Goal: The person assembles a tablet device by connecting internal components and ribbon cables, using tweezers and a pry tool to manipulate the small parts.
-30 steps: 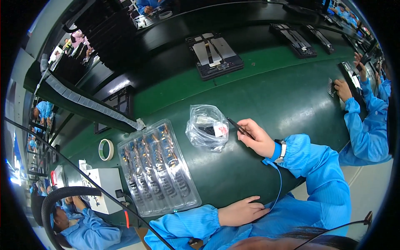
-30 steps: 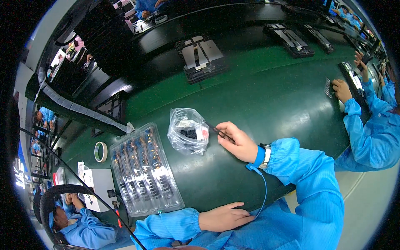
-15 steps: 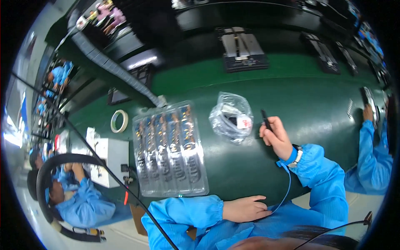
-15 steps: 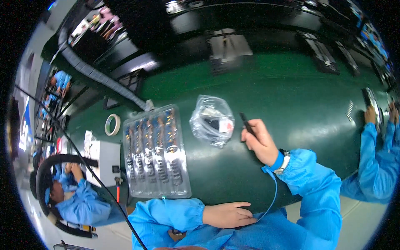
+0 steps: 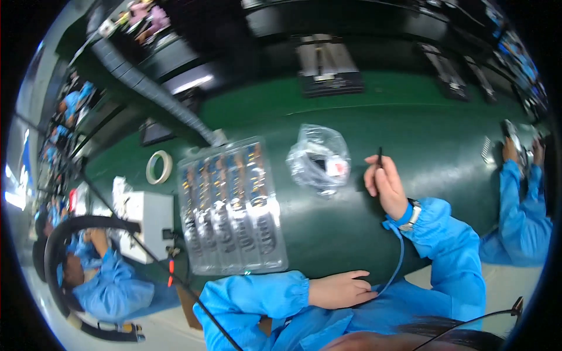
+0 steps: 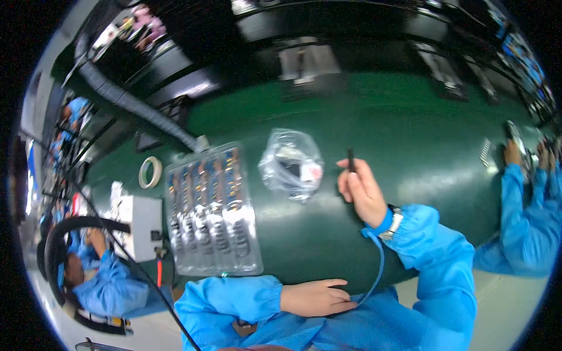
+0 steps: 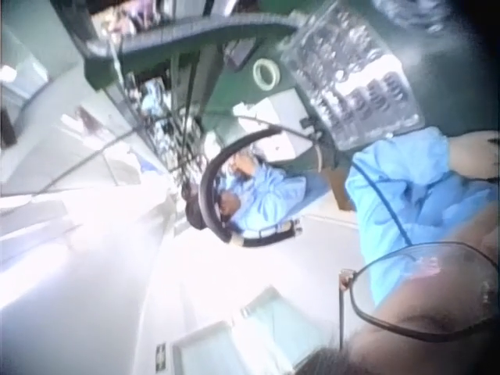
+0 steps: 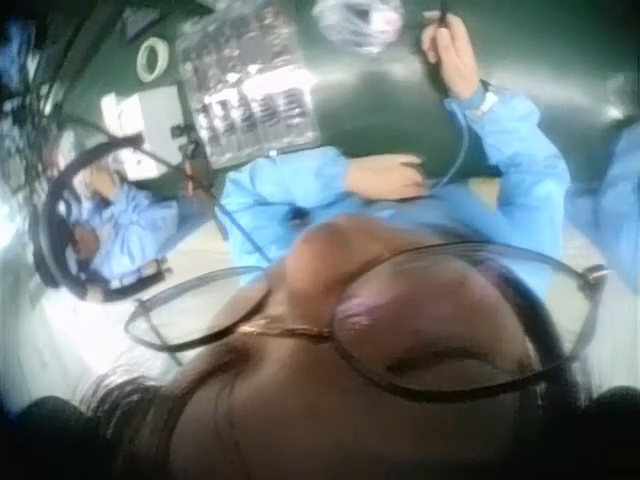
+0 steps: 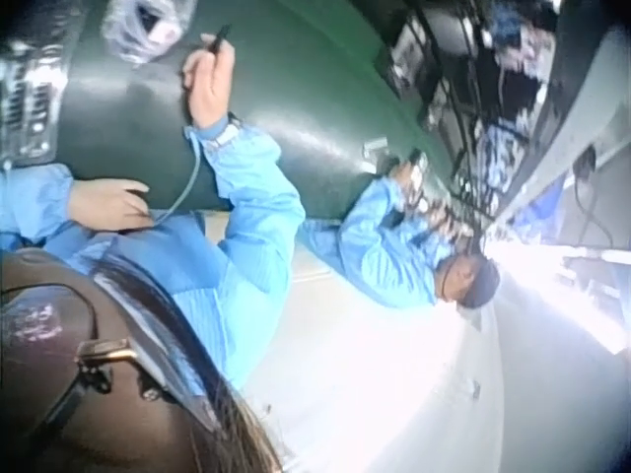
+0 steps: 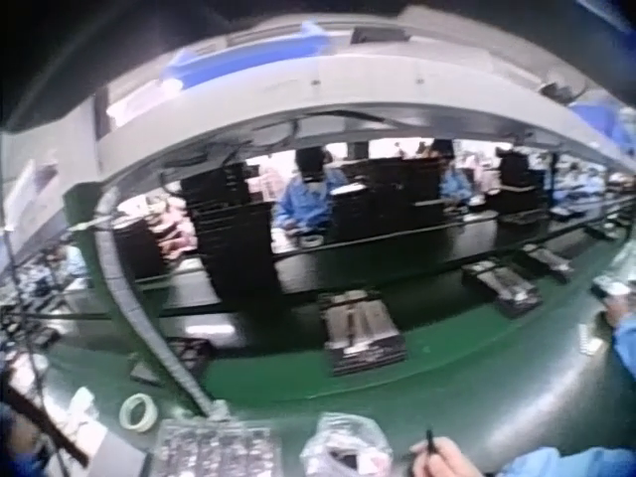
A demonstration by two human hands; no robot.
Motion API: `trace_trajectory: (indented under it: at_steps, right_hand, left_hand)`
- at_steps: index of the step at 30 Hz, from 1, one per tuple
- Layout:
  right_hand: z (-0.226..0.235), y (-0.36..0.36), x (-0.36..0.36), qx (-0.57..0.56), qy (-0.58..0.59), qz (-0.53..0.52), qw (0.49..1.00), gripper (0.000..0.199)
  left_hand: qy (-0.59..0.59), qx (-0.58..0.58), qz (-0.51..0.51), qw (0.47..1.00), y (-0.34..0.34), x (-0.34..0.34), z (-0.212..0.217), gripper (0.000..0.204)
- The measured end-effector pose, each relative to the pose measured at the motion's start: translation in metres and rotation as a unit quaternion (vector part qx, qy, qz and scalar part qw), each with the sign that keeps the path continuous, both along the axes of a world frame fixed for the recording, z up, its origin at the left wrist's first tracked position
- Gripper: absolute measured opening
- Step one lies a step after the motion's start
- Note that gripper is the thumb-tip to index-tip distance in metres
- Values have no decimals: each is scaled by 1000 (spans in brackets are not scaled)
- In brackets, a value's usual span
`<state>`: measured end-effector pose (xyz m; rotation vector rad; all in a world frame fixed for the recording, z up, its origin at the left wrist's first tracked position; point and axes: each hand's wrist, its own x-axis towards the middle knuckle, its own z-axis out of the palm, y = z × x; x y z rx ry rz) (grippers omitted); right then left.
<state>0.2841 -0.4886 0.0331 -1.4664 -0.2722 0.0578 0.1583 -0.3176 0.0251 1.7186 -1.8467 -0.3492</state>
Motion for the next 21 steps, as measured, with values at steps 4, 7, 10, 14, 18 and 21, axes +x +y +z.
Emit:
trace_trajectory:
  at_steps: [4, 7, 10, 14, 18, 21]
  right_hand:
    - [-5, 3, 2, 95, -6, -25, 995, 19]
    - [0, -1, -2, 86, 27, -29, 995, 16]
    - [-3, -5, -1, 65, 48, -17, 997, 14]
    - [3, -5, -3, 32, 31, -29, 999, 17]
    - [0, -4, -1, 7, 50, -27, 998, 18]
    - [-1, -5, 0, 62, 93, -4, 994, 17]
  left_hand:
    - [33, -29, 9, 999, -2, -4, -4, 36]
    - [-7, 7, 20, 1000, 0, -3, 2, 38]
    - [-17, 9, 13, 1000, -1, -3, 1, 38]
    - [-9, 6, 10, 1000, -2, -3, -2, 38]
    - [-6, 13, 20, 1000, 0, -3, 2, 38]
    - [-6, 9, 21, 1000, -1, -3, 1, 37]
